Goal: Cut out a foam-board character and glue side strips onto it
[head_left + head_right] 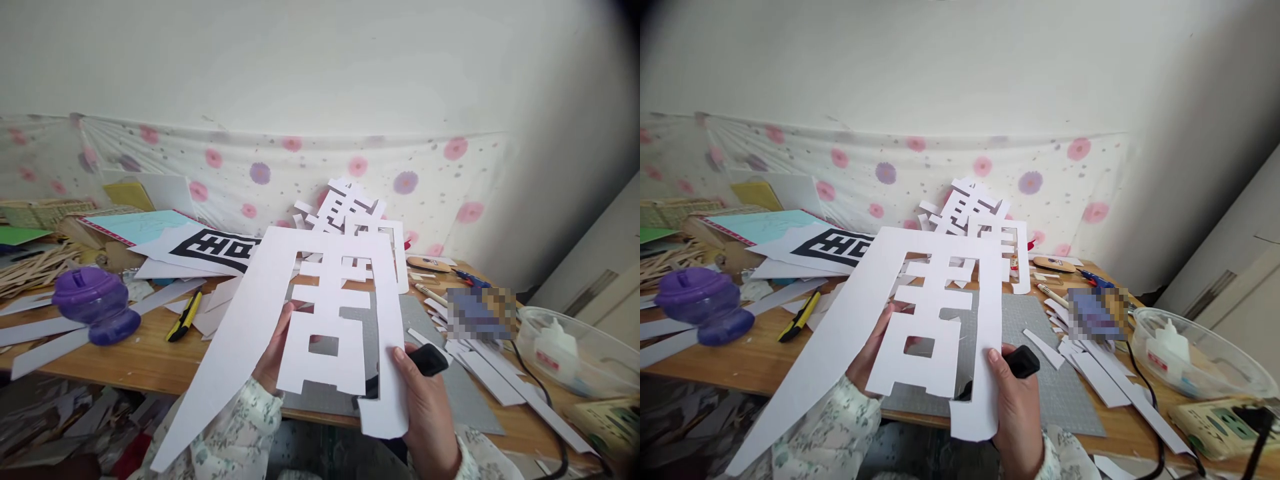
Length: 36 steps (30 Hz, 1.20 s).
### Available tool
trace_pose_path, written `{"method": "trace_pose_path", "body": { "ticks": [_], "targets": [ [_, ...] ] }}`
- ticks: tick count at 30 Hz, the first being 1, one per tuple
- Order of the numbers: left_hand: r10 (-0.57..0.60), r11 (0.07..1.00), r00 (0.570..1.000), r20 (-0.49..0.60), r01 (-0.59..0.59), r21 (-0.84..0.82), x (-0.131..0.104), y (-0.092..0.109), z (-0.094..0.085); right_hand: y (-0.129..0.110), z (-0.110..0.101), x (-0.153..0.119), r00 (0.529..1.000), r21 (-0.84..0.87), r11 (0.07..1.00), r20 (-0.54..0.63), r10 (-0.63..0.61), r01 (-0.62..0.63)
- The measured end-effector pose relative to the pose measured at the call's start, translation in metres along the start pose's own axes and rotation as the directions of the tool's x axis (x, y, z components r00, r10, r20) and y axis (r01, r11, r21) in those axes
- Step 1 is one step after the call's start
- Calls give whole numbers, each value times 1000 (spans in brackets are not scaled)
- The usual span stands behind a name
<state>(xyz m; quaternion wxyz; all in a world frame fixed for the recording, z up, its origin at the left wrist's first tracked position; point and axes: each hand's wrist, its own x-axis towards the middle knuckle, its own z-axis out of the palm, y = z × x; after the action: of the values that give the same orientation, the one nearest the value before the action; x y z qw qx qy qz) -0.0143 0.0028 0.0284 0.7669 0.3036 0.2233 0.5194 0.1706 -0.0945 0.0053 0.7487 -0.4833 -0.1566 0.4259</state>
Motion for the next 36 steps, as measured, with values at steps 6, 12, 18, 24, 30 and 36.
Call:
{"method": "trace_pose_path", "body": {
  "ticks": [6,12,18,24,30,36],
  "targets": [
    [52,995,997,51,-56,83,-7,3,0,-10,1,2,996,-32,996,-29,-79,78],
    [-11,983,992,129,-13,182,-21,6,11,-18,-5,7,992,-84,989,-14,-126,124],
    [-4,980,1000,5,3,201,-16,10,16,-32,-28,51,921,30,927,109,-375,374],
    [-16,983,994,-111,35,179,-7,9,10,-17,-62,82,768,-412,693,28,-639,592],
    [60,973,973,-224,-7,230,-1,11,9,-10,-86,66,557,-434,424,248,-792,795],
    [18,963,977,-211,40,266,2,7,3,2,-91,56,636,-609,242,595,-492,756]
  ]
}}
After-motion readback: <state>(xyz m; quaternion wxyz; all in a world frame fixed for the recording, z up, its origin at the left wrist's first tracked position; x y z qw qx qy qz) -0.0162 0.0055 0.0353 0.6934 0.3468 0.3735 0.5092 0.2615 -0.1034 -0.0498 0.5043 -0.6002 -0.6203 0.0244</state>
